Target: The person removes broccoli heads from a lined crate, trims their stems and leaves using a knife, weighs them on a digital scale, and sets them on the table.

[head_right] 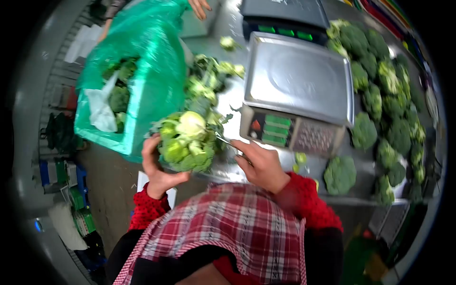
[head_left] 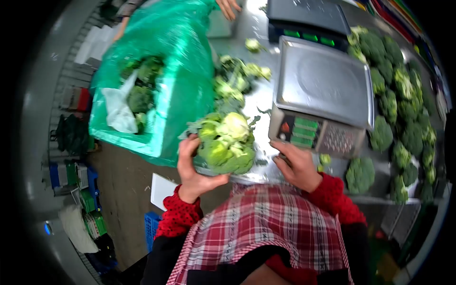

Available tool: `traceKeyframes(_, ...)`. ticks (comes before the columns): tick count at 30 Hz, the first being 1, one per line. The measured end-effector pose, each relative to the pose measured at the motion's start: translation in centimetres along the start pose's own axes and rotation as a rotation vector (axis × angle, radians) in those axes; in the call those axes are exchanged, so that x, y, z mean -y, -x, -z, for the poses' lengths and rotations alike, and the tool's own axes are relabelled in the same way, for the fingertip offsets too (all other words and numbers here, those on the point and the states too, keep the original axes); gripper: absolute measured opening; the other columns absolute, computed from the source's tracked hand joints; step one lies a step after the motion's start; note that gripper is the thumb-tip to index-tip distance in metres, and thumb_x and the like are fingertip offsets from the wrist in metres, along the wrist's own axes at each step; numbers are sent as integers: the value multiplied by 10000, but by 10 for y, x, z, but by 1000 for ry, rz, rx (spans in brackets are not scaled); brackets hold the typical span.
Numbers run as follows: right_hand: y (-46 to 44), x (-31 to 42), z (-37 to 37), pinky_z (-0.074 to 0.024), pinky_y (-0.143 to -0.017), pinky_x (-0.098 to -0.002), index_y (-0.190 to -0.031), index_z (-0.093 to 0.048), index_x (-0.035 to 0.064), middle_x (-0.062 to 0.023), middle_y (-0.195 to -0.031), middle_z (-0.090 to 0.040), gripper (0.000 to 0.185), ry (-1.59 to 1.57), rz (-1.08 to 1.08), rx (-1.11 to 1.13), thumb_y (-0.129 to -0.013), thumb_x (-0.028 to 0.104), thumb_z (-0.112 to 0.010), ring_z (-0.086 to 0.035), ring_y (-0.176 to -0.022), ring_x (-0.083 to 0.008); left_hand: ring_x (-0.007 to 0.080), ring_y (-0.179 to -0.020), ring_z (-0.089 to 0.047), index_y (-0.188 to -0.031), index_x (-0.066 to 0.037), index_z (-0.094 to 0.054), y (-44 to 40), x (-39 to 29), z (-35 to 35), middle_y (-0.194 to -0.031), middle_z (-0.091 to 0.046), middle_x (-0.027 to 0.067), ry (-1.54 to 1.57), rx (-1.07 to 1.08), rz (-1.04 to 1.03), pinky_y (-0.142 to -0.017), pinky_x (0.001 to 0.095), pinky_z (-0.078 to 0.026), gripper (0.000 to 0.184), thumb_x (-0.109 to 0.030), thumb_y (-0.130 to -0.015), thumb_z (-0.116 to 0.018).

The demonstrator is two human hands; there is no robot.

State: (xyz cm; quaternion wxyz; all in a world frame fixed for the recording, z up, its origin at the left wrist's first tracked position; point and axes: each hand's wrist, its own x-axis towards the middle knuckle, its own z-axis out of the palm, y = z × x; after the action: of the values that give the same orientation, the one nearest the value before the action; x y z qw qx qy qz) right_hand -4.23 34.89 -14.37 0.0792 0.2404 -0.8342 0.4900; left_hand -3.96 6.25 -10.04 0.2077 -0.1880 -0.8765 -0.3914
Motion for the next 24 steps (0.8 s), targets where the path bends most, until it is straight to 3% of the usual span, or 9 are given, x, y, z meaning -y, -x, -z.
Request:
traceKeyframes(3,25,-10,-8,-479,-521,-380,-1178,-585,104,-63,-738,-531,351,190,-7,174,-842,152,-676,-621,-645,-264,371,-1030,-560,-1247,-23,-474,43,5,-49,-1169,-523,209,24,125,191,-886,425,-483,870,-201,-494,-873)
traceKeyframes(7,62,-30,-21,-485,-538,-404,-1137,-595,103,-78,-796,-585,299,341,-177,364,-856,187,-651,-622,-661,-282,386,-1055,-544,-1244,-25,-464,84,10,-81,-1153,-510,211,-16,175,293,-871,452,-483,868,-199,-502,-879)
traceKeyframes(10,79,-33,-29,-483,-509,-410,-1102,-571,86,-86,-807,-592,273,375,-135,433,-871,215,-635,-624,-631,-295,401,-1061,-538,-1255,-22,-446,103,14,-88,-1140,-499,223,-39,157,211,-865,462,-485,901,-209,-499,-897)
traceKeyframes(13,83,-39,-37,-478,-440,-407,-966,-496,70,-102,-768,-582,172,379,-95,470,-885,201,-574,-607,-521,-291,413,-1056,-543,-1257,-10,-438,103,12,-91,-1128,-495,242,-61,134,200,-853,470,-492,944,-246,-489,-933)
traceKeyframes(24,75,-41,-33,-474,-421,-366,-916,-506,68,-97,-699,-571,97,579,-59,505,-841,112,-549,-609,-495,-244,434,-1008,-571,-1248,-7,-467,98,10,-104,-1118,-513,283,-160,153,164,-786,476,-527,944,-355,-505,-934)
